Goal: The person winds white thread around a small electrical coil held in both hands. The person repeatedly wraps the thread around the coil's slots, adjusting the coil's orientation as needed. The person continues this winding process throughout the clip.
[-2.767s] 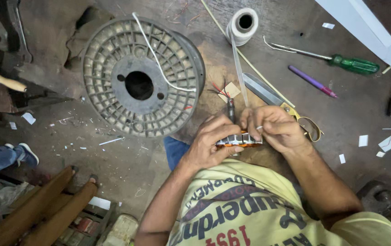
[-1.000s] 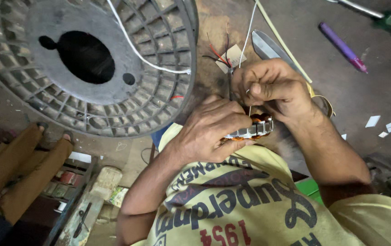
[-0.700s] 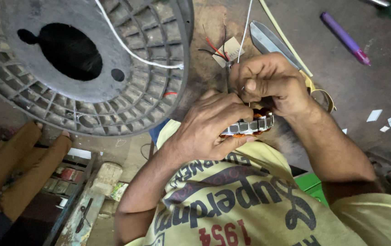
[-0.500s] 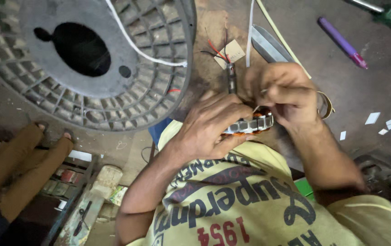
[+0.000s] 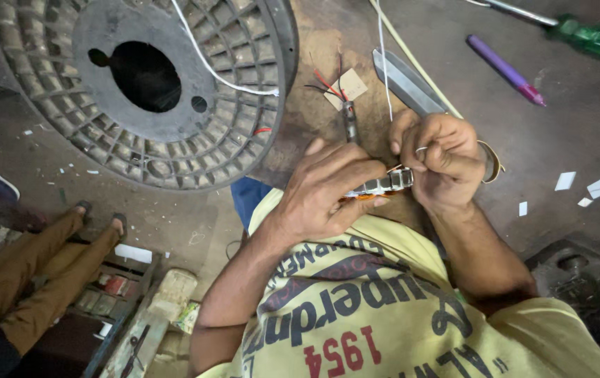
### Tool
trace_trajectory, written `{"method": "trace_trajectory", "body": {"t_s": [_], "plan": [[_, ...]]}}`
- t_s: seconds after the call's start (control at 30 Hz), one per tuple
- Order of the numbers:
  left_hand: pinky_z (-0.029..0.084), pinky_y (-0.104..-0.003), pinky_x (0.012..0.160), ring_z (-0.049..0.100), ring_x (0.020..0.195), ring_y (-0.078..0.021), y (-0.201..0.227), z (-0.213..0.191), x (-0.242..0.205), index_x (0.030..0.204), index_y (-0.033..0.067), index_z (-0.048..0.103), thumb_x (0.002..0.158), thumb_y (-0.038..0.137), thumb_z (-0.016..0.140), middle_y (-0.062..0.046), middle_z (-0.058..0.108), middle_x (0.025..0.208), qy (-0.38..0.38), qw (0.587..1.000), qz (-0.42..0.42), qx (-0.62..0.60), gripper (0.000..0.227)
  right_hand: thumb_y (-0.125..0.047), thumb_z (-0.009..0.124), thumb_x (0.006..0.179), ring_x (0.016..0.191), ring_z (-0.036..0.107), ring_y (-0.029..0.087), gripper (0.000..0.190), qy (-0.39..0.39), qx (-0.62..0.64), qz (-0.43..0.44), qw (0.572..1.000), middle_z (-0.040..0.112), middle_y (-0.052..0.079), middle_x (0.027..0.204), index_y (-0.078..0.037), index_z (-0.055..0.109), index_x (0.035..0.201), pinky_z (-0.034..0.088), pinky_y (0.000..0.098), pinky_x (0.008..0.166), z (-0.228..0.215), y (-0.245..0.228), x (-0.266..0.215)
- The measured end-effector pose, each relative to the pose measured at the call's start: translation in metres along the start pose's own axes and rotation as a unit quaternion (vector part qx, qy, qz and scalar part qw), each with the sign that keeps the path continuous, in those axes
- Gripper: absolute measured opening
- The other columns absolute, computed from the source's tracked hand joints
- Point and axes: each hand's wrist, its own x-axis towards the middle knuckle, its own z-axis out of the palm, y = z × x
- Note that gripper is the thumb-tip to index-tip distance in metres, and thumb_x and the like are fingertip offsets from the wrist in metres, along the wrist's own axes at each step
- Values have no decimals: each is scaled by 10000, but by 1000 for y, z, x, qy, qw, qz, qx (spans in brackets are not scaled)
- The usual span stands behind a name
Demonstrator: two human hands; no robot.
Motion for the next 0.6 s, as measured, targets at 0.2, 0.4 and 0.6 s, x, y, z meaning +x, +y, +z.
{"method": "trace_trajectory", "body": {"t_s": [0.2, 0.4, 0.6], "plan": [[434, -419, 929, 624, 925, -272, -1, 19, -10, 1073, 64, 654, 856, 214, 819, -70, 632, 1017, 125, 992, 6, -26, 311, -340, 724, 1004, 750, 489, 210, 385, -97, -84, -5, 992, 547, 68, 672, -46, 568, 811, 407, 321, 765, 11, -16, 6], [534, -407, 913, 656, 1038, -337, 5, 10, -16, 1122, 37, 589, 902, 93, 784, -167, 613, 1172, 80, 995, 5, -58, 299, -298, 734, 914, 683, 440, 162, 349, -31, -109, 136, 984, 573, 102, 805, -10, 576, 798, 345, 296, 652, 20, -28, 4], [534, -401, 820, 658, 922, -310, 5, 11, 0, 1118, 32, 596, 868, 105, 838, -121, 620, 1021, 55, 995, -7, -87, 355, -326, 743, 1009, 767, 514, 205, 405, -33, -62, 55, 996, 512, 63, 665, -21, 559, 818, 412, 307, 805, 14, -18, 3]]}}
